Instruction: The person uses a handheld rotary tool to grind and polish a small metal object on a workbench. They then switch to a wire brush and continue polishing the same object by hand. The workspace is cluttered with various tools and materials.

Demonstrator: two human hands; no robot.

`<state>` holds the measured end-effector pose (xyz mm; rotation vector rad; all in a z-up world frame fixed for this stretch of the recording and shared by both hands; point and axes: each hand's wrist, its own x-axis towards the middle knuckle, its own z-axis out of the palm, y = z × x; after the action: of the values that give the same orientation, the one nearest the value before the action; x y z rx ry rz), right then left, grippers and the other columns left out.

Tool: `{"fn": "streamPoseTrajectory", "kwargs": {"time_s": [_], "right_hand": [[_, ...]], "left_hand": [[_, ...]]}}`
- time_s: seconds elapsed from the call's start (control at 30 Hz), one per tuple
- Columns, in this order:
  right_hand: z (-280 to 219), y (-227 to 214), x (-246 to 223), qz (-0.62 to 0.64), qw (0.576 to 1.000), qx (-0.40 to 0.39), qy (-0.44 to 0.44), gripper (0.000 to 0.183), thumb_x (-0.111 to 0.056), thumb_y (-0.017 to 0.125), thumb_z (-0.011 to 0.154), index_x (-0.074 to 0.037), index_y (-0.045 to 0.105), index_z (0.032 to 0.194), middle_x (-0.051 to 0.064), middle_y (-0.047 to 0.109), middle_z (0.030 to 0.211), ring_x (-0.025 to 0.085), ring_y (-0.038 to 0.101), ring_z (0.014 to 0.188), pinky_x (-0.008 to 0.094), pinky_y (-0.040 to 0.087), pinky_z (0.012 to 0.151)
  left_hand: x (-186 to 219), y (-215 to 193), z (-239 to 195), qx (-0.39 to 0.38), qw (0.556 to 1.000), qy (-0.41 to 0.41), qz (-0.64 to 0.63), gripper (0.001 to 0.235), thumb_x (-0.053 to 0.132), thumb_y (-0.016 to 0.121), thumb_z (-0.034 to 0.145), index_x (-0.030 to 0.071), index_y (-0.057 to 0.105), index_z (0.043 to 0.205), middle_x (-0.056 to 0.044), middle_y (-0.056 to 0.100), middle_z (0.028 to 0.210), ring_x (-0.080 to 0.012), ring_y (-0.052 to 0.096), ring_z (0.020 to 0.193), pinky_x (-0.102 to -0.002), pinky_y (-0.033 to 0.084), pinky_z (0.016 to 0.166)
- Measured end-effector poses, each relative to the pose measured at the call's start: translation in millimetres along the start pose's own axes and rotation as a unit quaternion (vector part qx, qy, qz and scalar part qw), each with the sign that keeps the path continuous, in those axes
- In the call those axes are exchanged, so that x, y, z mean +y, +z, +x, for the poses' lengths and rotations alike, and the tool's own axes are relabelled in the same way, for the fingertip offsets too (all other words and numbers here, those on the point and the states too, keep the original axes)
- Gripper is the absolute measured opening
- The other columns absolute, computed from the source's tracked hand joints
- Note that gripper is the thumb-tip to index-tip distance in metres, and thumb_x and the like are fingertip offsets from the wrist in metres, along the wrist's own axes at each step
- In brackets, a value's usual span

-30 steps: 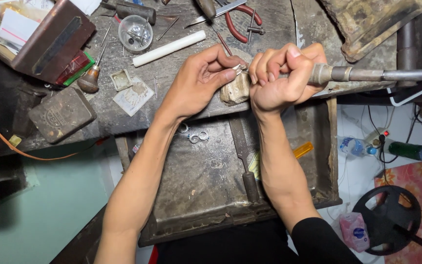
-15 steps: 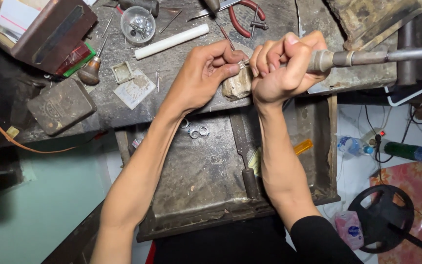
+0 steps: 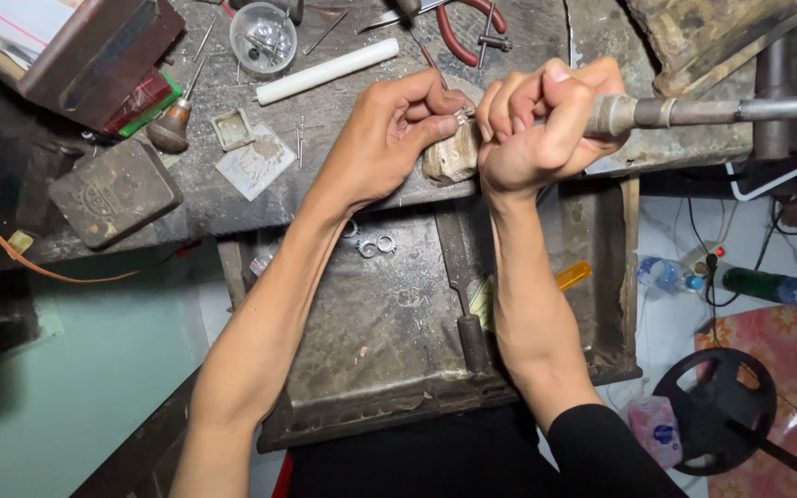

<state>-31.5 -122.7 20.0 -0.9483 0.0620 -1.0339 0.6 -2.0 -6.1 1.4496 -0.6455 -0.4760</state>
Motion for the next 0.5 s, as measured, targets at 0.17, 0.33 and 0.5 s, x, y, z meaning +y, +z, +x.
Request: {"fn": "streamPoseTrajectory", "kwargs": {"time_s": [0.17,0.33,0.5], "right_hand": [[-0.7,-1.6,1.2,0.005,1.000,-0.001,0.004,0.021,0.000,0.042,0.088,-0.010,0.027,0.078,0.005,0.014,0.054,0.014,0.019,0.033,0.030,0.014,0.031],[-0.9,-1.8,0.0,0.001,1.000,-0.004,0.004,0.022,0.000,0.042,0.088,-0.011,0.026,0.078,0.005,0.013,0.055,0.014,0.019,0.034,0.030,0.014,0.031],[-0.5,-2.1,-0.4,0.002,1.000,-0.006,0.008,0.024,-0.001,0.043,0.088,-0.012,0.025,0.077,0.004,0.013,0.054,0.013,0.019,0.033,0.030,0.014,0.031]], "left_hand": [[-3.5,0.5,-0.5,0.004,1.000,0.008,-0.003,0.021,-0.001,0.064,0.097,0.009,0.049,0.086,-0.012,0.072,0.101,-0.0249,0.069,0.123,-0.031,0.057,0.097],[-2.4,1.5,-1.0,0.003,1.000,0.000,-0.011,0.020,-0.001,0.063,0.097,0.009,0.050,0.086,-0.014,0.072,0.104,-0.0258,0.068,0.125,-0.032,0.058,0.099],[-3.5,1.3,-1.2,0.002,1.000,0.006,-0.014,0.019,0.001,0.064,0.097,0.009,0.050,0.087,-0.011,0.071,0.102,-0.0239,0.068,0.124,-0.031,0.055,0.100]]}}
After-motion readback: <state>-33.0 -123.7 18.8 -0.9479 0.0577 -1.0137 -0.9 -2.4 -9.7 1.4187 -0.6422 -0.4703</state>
